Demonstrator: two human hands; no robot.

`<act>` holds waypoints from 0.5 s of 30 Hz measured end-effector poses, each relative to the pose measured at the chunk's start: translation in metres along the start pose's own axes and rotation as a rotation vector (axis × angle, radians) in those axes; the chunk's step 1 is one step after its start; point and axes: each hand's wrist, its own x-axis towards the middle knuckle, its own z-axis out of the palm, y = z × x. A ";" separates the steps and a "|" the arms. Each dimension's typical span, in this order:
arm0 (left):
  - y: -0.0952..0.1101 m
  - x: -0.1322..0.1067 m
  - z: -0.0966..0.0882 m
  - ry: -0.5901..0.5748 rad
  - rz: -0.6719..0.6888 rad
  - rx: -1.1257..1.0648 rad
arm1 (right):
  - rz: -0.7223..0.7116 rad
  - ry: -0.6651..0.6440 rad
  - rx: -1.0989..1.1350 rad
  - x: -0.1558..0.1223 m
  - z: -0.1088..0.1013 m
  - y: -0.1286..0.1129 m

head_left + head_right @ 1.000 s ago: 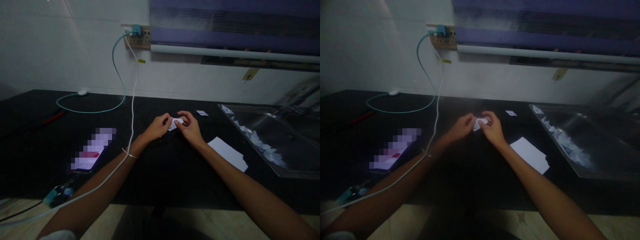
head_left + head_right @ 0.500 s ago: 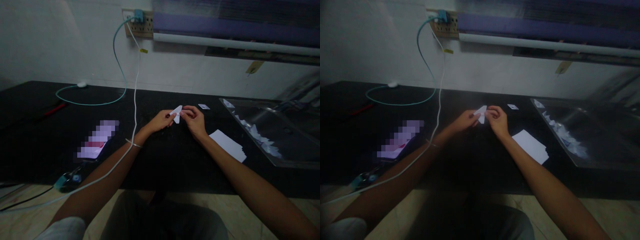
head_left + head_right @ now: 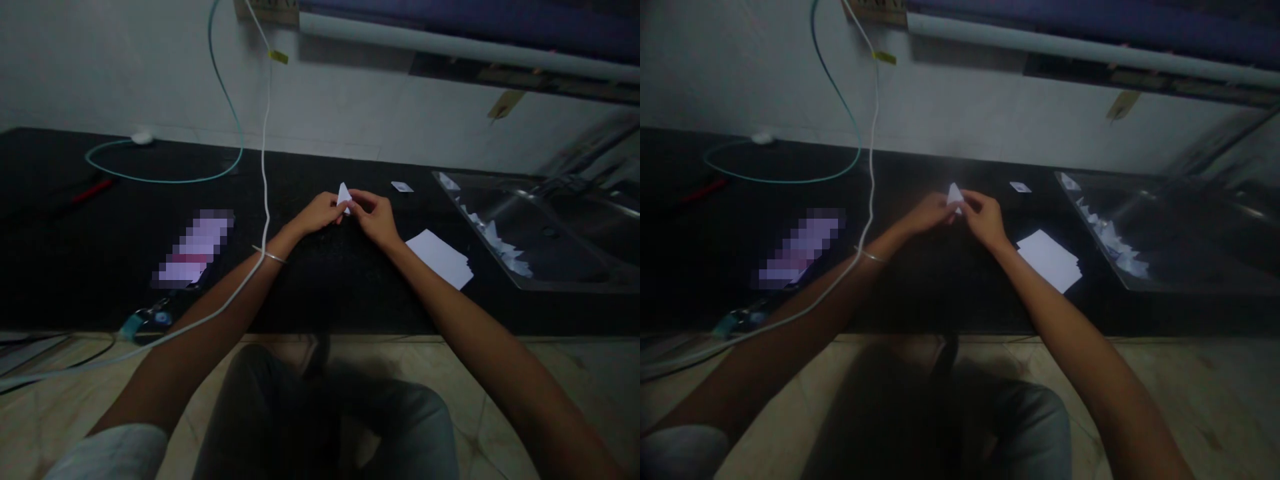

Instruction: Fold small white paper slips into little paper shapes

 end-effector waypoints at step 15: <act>-0.014 0.005 0.003 0.100 0.054 0.095 | -0.145 0.018 -0.407 -0.020 0.009 -0.015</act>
